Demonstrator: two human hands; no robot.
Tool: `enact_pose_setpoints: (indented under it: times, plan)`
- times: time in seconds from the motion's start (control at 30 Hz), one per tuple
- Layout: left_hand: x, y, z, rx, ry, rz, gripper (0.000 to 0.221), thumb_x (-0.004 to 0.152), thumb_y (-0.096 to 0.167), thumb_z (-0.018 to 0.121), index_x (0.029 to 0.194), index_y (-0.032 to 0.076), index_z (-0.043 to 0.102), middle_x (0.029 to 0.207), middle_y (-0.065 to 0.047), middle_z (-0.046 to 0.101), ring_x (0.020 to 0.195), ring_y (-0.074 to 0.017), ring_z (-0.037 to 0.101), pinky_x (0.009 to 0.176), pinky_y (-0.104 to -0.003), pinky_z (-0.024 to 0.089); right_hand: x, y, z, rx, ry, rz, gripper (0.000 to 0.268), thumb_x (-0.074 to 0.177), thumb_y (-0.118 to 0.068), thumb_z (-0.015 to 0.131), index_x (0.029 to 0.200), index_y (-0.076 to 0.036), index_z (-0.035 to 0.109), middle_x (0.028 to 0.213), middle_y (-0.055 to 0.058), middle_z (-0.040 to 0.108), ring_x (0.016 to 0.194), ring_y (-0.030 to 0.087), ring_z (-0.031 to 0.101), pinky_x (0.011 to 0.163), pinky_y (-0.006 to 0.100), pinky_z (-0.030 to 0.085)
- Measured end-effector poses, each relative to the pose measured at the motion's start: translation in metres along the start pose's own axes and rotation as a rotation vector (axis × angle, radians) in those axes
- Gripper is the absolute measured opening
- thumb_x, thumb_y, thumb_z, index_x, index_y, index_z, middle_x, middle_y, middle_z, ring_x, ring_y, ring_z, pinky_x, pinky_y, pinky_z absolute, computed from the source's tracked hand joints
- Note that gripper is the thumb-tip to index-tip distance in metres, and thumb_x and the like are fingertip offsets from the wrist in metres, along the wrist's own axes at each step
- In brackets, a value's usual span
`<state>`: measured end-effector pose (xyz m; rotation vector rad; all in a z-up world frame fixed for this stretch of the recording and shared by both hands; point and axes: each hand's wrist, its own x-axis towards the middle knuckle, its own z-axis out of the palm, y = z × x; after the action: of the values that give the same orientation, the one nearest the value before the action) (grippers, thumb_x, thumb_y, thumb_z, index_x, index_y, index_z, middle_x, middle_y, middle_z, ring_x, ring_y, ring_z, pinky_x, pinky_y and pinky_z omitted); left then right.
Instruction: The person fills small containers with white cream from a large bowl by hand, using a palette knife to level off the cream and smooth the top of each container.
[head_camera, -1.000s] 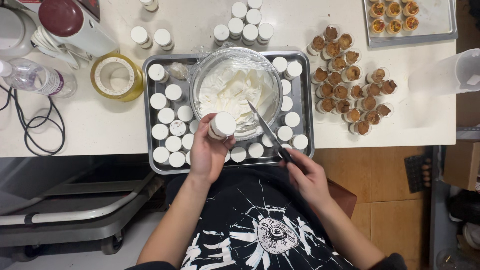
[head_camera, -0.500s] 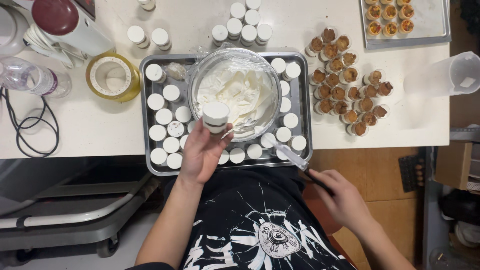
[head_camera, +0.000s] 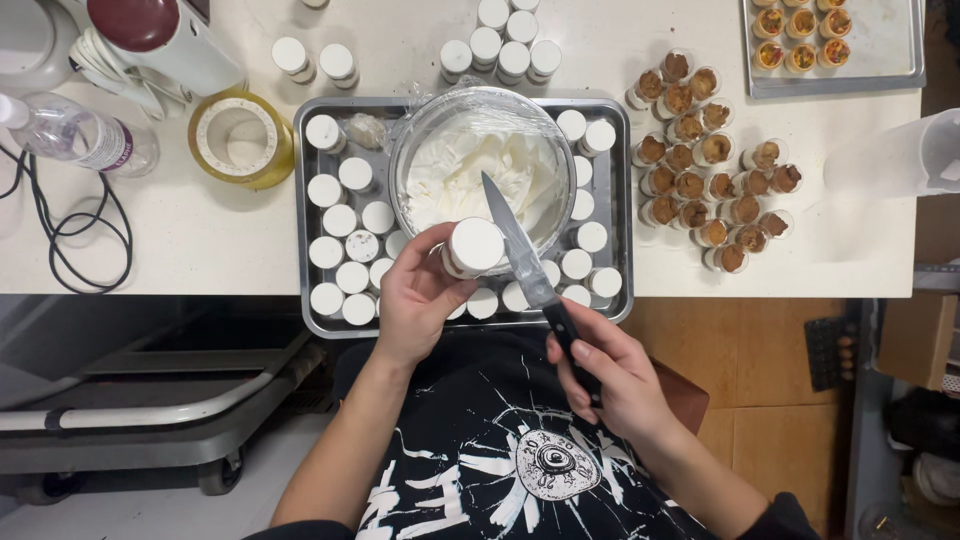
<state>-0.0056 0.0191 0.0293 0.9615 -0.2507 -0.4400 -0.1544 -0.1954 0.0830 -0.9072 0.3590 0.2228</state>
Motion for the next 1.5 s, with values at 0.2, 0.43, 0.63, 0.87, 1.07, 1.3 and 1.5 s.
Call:
enact_pose_setpoints:
  times: [0.2,0.43,0.63,0.87,1.07,1.3,1.5]
  plan:
    - [0.0,0.009,-0.003,0.01,-0.06,0.029,0.057,0.094,-0.013,0.068,0.146,-0.004,0.048,0.142,-0.014,0.058,0.135,-0.0242,0.058,0.117,-0.043,0.052,-0.002,-0.001,-0.012,0.15,-0.005,-0.009,0.052,0.104,-0.007,0.044,0.156,-0.003,0.038,0.107,0.02,0.056,0.055,0.013,0.049,0.036,0.024,0.04]
    - [-0.001,0.013,-0.012,-0.002,-0.127,-0.055,0.059,0.092,-0.013,0.068,0.147,-0.004,0.048,0.141,-0.013,0.059,0.134,-0.0226,0.057,0.116,-0.04,0.048,-0.005,-0.001,-0.016,0.16,-0.048,0.046,0.053,0.105,-0.008,0.043,0.157,-0.002,0.037,0.103,0.023,0.056,0.051,0.014,0.051,0.035,0.025,0.042]
    - [-0.005,0.016,-0.018,-0.032,-0.168,-0.119,0.06,0.092,-0.006,0.073,0.147,-0.005,0.049,0.139,-0.013,0.061,0.131,-0.0218,0.058,0.114,-0.038,0.048,-0.008,-0.007,-0.022,0.15,-0.003,-0.009,0.054,0.104,-0.008,0.044,0.156,0.002,0.036,0.103,0.022,0.058,0.05,0.013,0.051,0.035,0.025,0.042]
    - [-0.008,0.007,-0.018,-0.11,-0.13,-0.148,0.065,0.091,-0.001,0.076,0.149,-0.005,0.047,0.136,-0.015,0.062,0.128,-0.0219,0.059,0.11,-0.036,0.049,-0.007,0.006,-0.022,-0.474,0.015,-0.281,0.052,0.099,0.004,0.054,0.151,0.003,0.047,0.112,0.016,0.066,0.062,0.009,0.054,0.053,0.022,0.046]
    - [-0.004,0.005,-0.013,-0.051,-0.042,-0.123,0.063,0.089,-0.006,0.073,0.146,-0.005,0.047,0.133,-0.015,0.063,0.126,-0.0225,0.061,0.108,-0.037,0.051,-0.004,0.005,-0.018,-0.651,0.005,-0.372,0.051,0.099,0.006,0.057,0.15,0.002,0.051,0.112,0.015,0.067,0.066,0.008,0.053,0.056,0.021,0.045]
    - [-0.003,0.001,-0.008,0.111,0.016,0.061,0.061,0.086,-0.015,0.071,0.142,-0.003,0.049,0.134,-0.011,0.059,0.125,-0.0199,0.06,0.109,-0.038,0.053,0.0,-0.003,-0.021,-0.129,0.043,-0.148,0.046,0.102,-0.001,0.044,0.147,0.002,0.047,0.102,0.023,0.071,0.049,0.014,0.059,0.04,0.024,0.046]
    - [-0.004,-0.011,-0.013,0.232,0.113,0.152,0.058,0.088,-0.016,0.073,0.14,-0.004,0.049,0.134,-0.012,0.06,0.127,-0.0218,0.061,0.109,-0.038,0.054,0.035,0.024,-0.049,-0.812,0.262,-0.177,0.049,0.097,-0.006,0.063,0.146,-0.004,0.059,0.102,0.017,0.073,0.067,0.015,0.053,0.057,0.028,0.045]
